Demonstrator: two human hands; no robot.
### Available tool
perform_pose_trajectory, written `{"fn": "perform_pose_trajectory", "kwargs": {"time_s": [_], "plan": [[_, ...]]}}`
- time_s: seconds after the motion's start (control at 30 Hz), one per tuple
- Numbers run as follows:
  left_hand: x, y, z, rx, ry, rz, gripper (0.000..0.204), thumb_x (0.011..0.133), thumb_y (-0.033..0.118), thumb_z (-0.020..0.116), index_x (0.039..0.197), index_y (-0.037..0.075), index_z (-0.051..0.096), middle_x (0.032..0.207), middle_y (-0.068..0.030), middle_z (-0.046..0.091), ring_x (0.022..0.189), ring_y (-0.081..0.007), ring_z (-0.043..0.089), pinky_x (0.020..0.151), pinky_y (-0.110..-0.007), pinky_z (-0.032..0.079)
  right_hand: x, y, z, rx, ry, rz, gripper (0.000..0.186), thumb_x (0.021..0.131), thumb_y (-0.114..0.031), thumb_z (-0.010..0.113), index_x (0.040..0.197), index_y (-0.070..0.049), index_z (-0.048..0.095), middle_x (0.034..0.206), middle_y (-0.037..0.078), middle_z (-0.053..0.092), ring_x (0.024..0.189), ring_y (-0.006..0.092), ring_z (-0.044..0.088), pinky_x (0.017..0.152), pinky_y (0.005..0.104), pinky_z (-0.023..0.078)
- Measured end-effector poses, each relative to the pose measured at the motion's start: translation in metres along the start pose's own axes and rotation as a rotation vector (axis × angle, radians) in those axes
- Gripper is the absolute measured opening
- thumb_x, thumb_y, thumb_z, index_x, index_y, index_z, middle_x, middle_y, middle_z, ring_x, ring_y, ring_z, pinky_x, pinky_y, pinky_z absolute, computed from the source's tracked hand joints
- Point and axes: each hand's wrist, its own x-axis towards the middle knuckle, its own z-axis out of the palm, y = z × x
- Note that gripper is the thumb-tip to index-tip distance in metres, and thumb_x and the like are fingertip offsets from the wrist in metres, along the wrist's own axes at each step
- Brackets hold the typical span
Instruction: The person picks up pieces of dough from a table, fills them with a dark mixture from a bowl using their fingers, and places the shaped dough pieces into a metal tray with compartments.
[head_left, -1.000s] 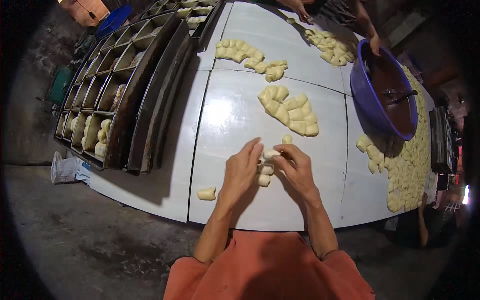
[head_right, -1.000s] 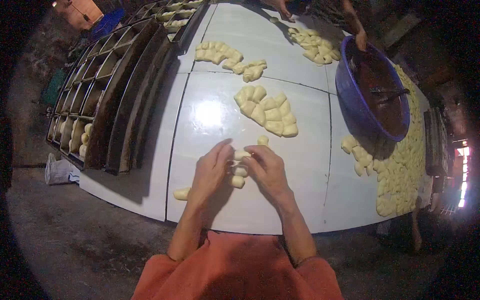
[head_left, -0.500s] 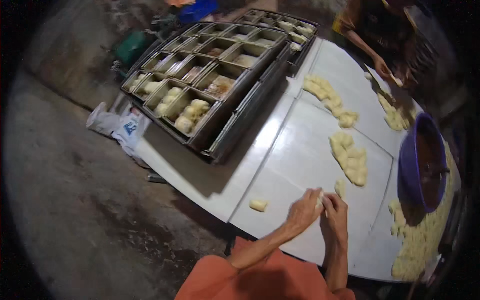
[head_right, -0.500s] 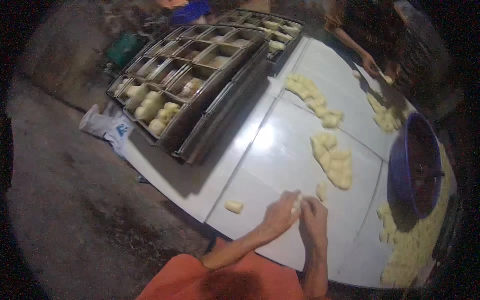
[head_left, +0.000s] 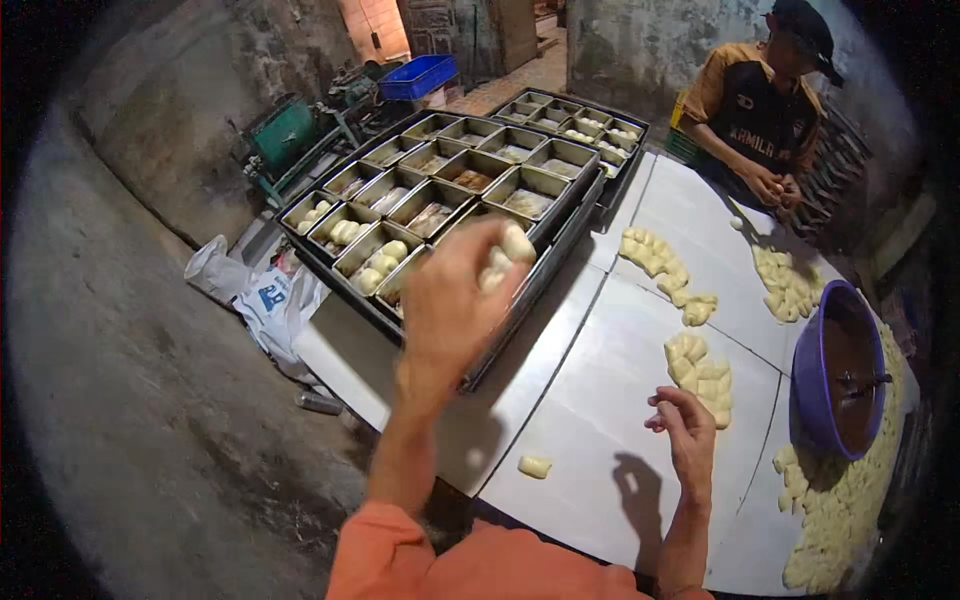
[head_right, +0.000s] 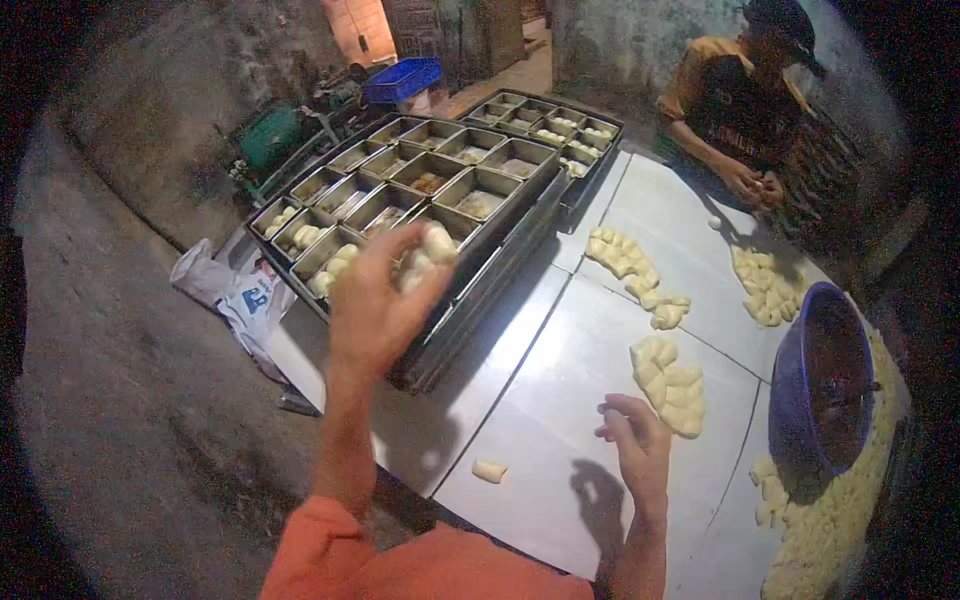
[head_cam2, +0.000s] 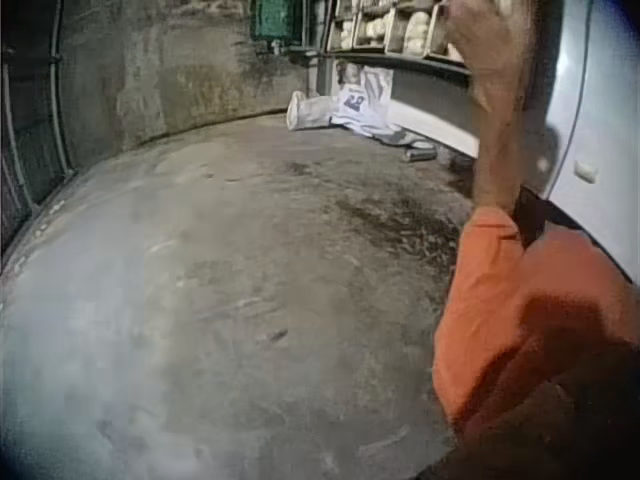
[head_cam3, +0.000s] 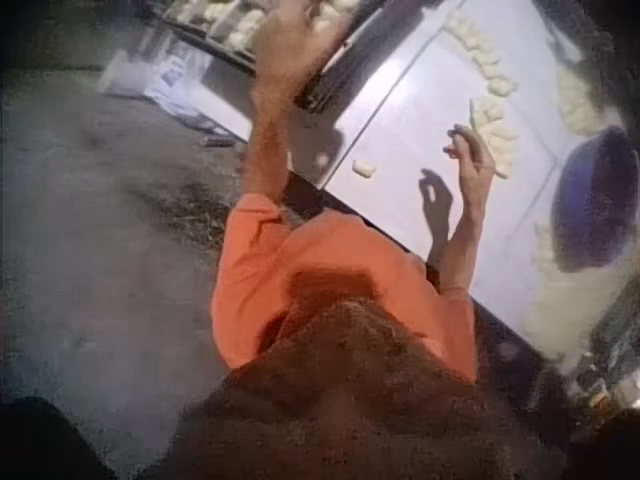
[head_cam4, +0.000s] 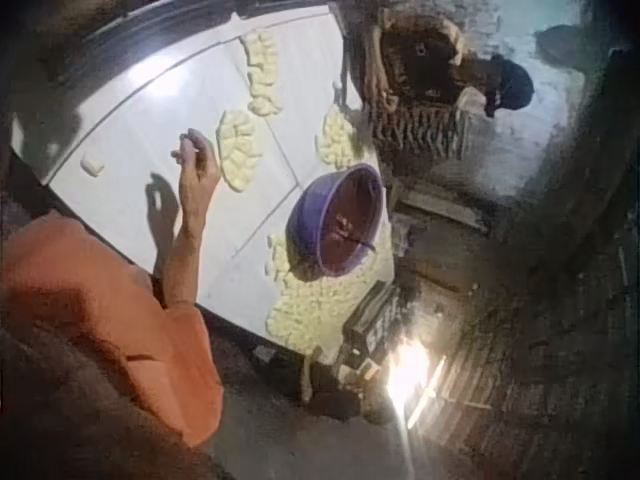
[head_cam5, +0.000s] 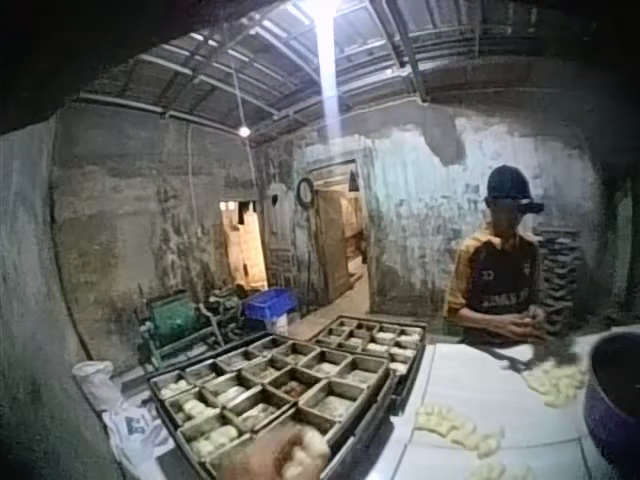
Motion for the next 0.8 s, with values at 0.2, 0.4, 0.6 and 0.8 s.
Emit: {"fn": "perform_pose_trajectory", "kwargs": {"time_s": [0.2, 0.4, 0.6, 0.8], "plan": [[0.087, -0.081, 0.043, 0.685, -0.548, 0.087, 0.04, 0.084, 0.043, 0.066, 0.108, 0.01, 0.066, 0.104, -0.0173, 0.072, 0.099, -0.0375, 0.067, 0.083, -0.048, 0.052, -0.017, 0.024, 0.002, -0.04, -0.019, 0.346, 0.025, 0.096, -0.015, 0.066, 0.113, 0.003, 0.067, 0.094, 0.008, 0.069, 0.081, 0.0139, 0.066, 0.071, 0.0263, 0.053], [0.09, -0.119, 0.031, 0.639, -0.604, 0.133, 0.056, 0.096, 0.053, 0.052, 0.127, 0.007, 0.06, 0.095, -0.0245, 0.07, 0.095, -0.0434, 0.066, 0.078, -0.055, 0.049, -0.027, 0.071, -0.025, -0.154, 0.062, 0.182, 0.023, 0.096, -0.015, 0.065, 0.11, 0.003, 0.068, 0.085, 0.005, 0.069, 0.075, 0.0111, 0.064, 0.063, 0.0235, 0.051], [0.053, -0.04, 0.013, 0.794, -0.252, 0.27, 0.065, 0.096, 0.042, 0.062, 0.149, 0.007, 0.044, 0.115, -0.0264, 0.067, 0.091, -0.0343, 0.071, 0.076, -0.046, 0.053, -0.021, 0.108, -0.112, -0.489, 0.648, 0.209, 0.03, 0.095, -0.027, 0.062, 0.102, 0.002, 0.069, 0.078, 0.015, 0.07, 0.072, 0.0223, 0.067, 0.067, 0.0355, 0.05], [-0.032, 0.062, 0.068, 0.193, -0.366, 0.354, 0.053, 0.09, 0.019, 0.073, 0.138, 0.006, 0.056, 0.133, -0.0163, 0.063, 0.098, -0.0292, 0.072, 0.079, -0.036, 0.06, 0.013, 0.134, -0.143, -0.866, 0.662, 0.15, 0.047, 0.091, -0.034, 0.067, 0.126, -0.004, 0.062, 0.117, 0.014, 0.063, 0.107, 0.0311, 0.061, 0.091, 0.0435, 0.05]]}}
